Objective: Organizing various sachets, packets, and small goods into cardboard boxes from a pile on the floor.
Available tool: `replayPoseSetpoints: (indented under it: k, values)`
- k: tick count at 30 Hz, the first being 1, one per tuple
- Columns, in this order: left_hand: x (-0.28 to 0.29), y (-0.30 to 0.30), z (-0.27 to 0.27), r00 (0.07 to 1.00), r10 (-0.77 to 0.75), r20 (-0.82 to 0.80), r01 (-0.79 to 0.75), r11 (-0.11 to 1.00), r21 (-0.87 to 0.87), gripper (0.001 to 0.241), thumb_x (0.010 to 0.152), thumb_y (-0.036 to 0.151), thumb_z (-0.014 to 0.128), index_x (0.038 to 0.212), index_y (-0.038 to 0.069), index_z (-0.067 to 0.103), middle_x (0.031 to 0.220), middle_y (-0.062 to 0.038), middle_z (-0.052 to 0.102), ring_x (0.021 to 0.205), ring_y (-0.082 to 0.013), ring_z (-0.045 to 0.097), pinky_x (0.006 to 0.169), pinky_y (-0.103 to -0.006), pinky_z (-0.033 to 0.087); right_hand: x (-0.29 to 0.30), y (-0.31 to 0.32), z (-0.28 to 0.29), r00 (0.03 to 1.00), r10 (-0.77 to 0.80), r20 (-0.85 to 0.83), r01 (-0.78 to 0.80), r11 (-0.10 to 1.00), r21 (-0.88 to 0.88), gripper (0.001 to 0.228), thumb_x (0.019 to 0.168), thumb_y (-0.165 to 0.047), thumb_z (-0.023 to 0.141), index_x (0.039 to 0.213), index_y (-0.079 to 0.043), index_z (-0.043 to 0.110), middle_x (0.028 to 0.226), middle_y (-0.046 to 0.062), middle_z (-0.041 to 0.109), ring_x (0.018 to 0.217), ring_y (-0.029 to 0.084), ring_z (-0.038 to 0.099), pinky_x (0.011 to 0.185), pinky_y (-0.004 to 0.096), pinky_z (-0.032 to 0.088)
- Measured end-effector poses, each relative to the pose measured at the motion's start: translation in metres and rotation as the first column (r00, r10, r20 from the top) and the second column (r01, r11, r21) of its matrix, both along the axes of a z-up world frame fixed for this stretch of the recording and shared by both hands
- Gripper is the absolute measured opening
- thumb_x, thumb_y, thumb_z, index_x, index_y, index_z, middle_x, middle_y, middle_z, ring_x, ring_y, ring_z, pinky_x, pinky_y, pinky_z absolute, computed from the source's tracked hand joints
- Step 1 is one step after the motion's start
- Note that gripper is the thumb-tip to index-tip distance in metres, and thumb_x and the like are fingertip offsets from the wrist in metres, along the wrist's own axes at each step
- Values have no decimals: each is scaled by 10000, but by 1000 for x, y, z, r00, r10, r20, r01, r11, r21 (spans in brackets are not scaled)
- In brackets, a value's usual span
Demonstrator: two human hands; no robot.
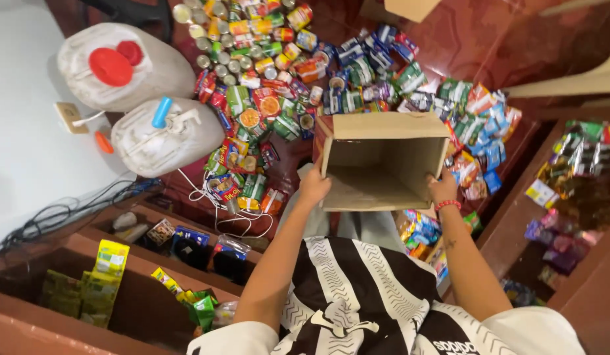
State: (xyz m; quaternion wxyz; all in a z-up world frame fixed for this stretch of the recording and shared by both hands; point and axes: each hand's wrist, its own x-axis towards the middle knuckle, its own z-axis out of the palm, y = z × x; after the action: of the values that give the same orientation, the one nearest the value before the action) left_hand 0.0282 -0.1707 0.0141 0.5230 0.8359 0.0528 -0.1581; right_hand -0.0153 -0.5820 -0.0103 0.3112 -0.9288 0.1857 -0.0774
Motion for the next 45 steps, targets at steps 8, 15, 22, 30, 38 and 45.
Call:
replayPoseSetpoints:
  k: [8, 15, 22, 30, 38, 45]
  values:
    - [18, 2, -33, 985, -120, 128, 116, 993, 35, 655, 819, 191, 632, 1463, 247, 525, 1044, -265, 727, 985, -470, 690, 853, -564, 539, -40, 33, -12, 959, -250, -134, 262, 961, 84, 280, 970, -224, 699, 1164, -24, 718, 834, 217, 714, 721, 308, 685, 672, 440, 530]
    - [70, -18, 12, 982, -165, 95, 154, 982, 112, 418, 881, 226, 645, 1284, 118, 639, 929, -226, 738, 863, -395, 726, 774, -496, 547, -25, 43, 36, 952, -210, 223, 137, 944, 301, 402, 935, -158, 697, 1314, -39, 634, 1088, 143, 740, 965, 198, 685, 867, 351, 544]
    - [135, -114, 28, 987, -142, 79, 141, 990, 19, 303, 916, 205, 716, 1140, 3, 686, 826, -119, 731, 716, -188, 650, 694, -377, 527, 0, -41, 66, 904, -273, 329, 130, 909, 397, 468, 998, -240, 708, 1381, -7, 574, 1251, 153, 689, 1125, 193, 652, 966, 344, 512]
    - [235, -292, 46, 925, -215, 314, 235, 972, -25, 360, 928, 171, 681, 1227, -25, 642, 1013, -134, 752, 890, -203, 699, 809, -360, 538, 39, -194, 22, 866, -463, 186, 179, 637, 750, 373, 1039, -247, 630, 1361, -64, 589, 1121, 66, 724, 1006, 118, 662, 914, 273, 537]
    - [329, -420, 44, 921, -247, 300, 240, 969, 61, 281, 948, 166, 653, 1138, -38, 684, 965, -184, 748, 859, -241, 692, 821, -387, 539, 40, -297, -31, 907, -420, 34, 275, 651, 708, 289, 1005, -86, 607, 1289, -63, 653, 993, 53, 719, 884, 91, 627, 774, 259, 520]
    - [394, -478, 20, 911, -196, 362, 200, 979, 25, 286, 901, 114, 705, 1155, -18, 703, 975, -148, 769, 836, -188, 701, 780, -341, 550, 16, -313, -76, 876, -480, -42, 367, 609, 703, 282, 962, -32, 579, 1233, -46, 659, 989, 14, 726, 891, 67, 659, 788, 236, 526]
